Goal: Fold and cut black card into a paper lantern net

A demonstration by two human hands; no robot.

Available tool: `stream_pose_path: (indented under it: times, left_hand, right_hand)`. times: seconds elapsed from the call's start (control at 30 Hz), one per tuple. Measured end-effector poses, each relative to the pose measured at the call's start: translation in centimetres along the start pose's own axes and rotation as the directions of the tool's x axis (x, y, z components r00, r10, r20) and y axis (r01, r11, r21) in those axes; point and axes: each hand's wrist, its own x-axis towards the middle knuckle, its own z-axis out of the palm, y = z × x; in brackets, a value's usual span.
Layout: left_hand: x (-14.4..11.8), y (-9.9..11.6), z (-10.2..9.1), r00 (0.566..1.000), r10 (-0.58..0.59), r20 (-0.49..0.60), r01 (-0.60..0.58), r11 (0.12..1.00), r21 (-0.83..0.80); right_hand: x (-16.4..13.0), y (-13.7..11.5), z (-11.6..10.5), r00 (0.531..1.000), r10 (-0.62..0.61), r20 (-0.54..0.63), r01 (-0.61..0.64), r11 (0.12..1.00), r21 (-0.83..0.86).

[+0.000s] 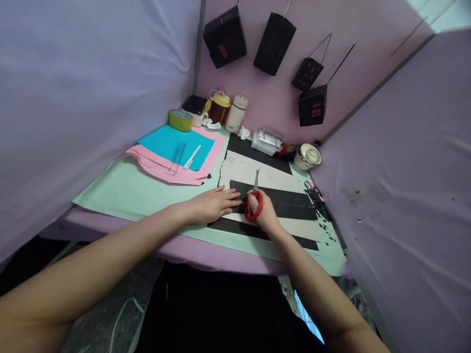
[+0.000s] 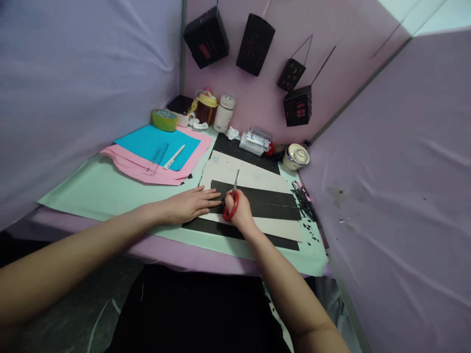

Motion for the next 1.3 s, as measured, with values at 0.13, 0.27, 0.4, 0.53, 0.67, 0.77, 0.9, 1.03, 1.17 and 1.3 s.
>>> stream_pose_path:
  times: [0.13,0.27,0.4,0.53,0.67,0.77,0.9,1.03,1.17,1.3]
  left_hand:
    - [-0.1,0.1,0.0,1.000,-0.019,-0.024,0.019,1.000,-0.020]
    - [-0.1,0.1,0.2,0.999,-0.018,-0.039,0.017,0.999,-0.030]
    - [-0.1,-0.1,0.3,1.000,-0.010,-0.021,0.010,0.999,-0.031]
    - [-0.1,-0.4,0.5,1.000,0.007,-0.027,-0.008,1.000,-0.019]
    - [-0.2,-0.7,0.8,0.999,0.016,-0.044,-0.017,1.000,-0.022]
    - [-0.2,-0.7,0.9,0.999,0.018,-0.048,-0.020,1.000,-0.023]
    - [-0.1,-0.5,0.9,0.999,0.004,-0.047,-0.005,1.000,-0.009]
    - [0.0,-0.3,0.7,0.999,-0.005,-0.047,0.005,1.000,-0.005]
    - [0.0,-0.2,0.6,0.999,-0.008,-0.042,0.007,1.000,-0.007]
    - [-0.1,0.0,0.4,0.999,-0.010,-0.051,0.010,1.000,-0.003]
  right_hand:
    - [-0.1,-1.3,1.7,1.000,-0.014,0.021,0.013,1.000,0.026]
    - [-0.1,-0.7,0.9,1.000,-0.022,0.004,0.022,1.000,-0.001]
    - [0.0,1.3,-2.4,0.999,0.026,-0.037,-0.030,0.996,-0.088]
    - [0.4,3.0,-6.1,0.992,0.064,-0.104,-0.077,0.990,-0.121]
    - [0.8,3.4,-7.0,0.991,0.087,-0.099,-0.097,0.990,-0.098]
    - [0.9,2.6,-5.2,0.996,0.072,-0.061,-0.076,0.995,-0.070]
    - [0.7,0.5,-1.4,1.000,0.023,0.007,-0.022,0.998,-0.054]
    - [0.1,-1.0,0.8,0.997,-0.017,0.079,0.020,0.999,-0.041]
    - [-0.1,-1.4,1.0,0.997,-0.016,0.081,0.011,0.998,0.059]
    - [0.0,-1.5,1.2,0.996,-0.040,0.077,0.031,0.993,0.112]
